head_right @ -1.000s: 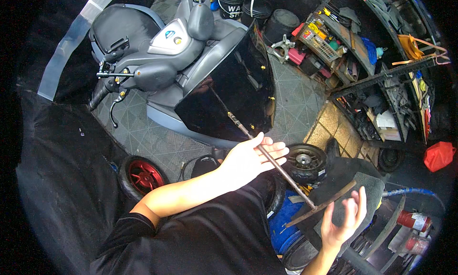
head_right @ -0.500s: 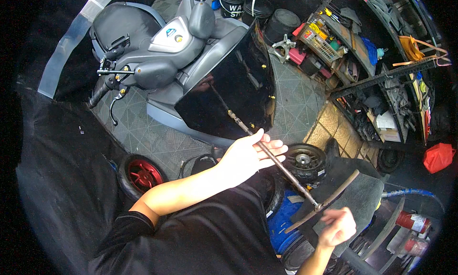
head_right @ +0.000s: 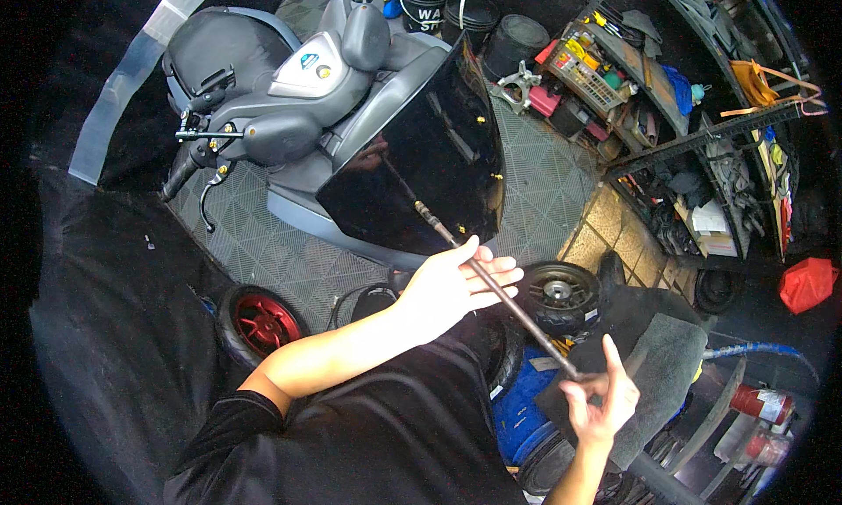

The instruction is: The person picks up two metal rods and aligns them together in a workshop. They hold the rods with both hands, rotating and adjusting them to fit or inspect the connection point.

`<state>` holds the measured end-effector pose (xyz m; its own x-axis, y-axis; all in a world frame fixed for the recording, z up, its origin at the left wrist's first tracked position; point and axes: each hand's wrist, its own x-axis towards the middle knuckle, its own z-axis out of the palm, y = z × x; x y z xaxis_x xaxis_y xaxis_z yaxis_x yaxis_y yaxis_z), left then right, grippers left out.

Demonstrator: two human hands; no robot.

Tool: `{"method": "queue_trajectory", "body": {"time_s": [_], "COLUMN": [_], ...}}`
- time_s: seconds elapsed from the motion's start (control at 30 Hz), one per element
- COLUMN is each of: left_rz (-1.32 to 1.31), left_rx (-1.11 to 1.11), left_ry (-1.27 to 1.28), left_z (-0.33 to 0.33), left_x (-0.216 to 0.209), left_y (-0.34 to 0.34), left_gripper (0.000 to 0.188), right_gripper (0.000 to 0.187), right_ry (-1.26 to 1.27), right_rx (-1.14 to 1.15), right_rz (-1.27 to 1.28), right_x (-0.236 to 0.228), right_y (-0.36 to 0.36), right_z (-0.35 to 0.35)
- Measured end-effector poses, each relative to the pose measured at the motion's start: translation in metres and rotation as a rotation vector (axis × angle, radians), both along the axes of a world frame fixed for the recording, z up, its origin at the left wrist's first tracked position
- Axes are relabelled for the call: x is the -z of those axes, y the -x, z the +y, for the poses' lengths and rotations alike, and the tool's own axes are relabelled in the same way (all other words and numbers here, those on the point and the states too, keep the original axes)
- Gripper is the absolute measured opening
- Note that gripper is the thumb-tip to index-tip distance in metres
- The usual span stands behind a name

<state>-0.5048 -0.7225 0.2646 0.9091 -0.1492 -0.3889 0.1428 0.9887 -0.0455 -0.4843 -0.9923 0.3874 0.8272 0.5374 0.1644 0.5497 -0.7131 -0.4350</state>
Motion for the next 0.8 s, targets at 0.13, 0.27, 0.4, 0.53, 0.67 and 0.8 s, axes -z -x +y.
{"method": "queue_trajectory", "body": {"time_s": [0.13, 0.27, 0.4, 0.53, 0.67, 0.8], "left_rz": [0.031, 0.035, 0.022, 0.018, 0.016, 0.048], "left_rx": [-0.006, 0.029, 0.035, 0.031, 0.046, 0.053], "left_ry": [0.010, -0.037, -0.067, -0.082, -0.093, -0.129], "left_z": [0.010, 0.010, 0.005, 0.005, 0.005, 0.006], "left_x": [-0.013, -0.007, -0.001, 0.000, 0.002, 0.002], "left_y": [-0.005, -0.003, -0.001, 0.000, 0.002, 0.003], "left_gripper": [0.028, 0.028, 0.029, 0.030, 0.030, 0.031], "right_gripper": [0.027, 0.041, 0.043, 0.031, 0.018, 0.051], "right_ry": [-0.290, -0.309, 0.000, -0.009, -0.015, -0.289], "right_rx": [0.127, 0.133, -0.196, -0.271, -0.150, -0.027], "right_rz": [-0.174, -0.358, -0.553, -0.272, -0.099, 0.074], "right_x": [0.034, 0.026, -0.001, -0.010, 0.004, 0.016], "right_y": [0.007, 0.004, -0.006, -0.005, 0.004, 0.006], "right_z": [-0.033, -0.042, -0.001, 0.020, 0.007, -0.007]}}
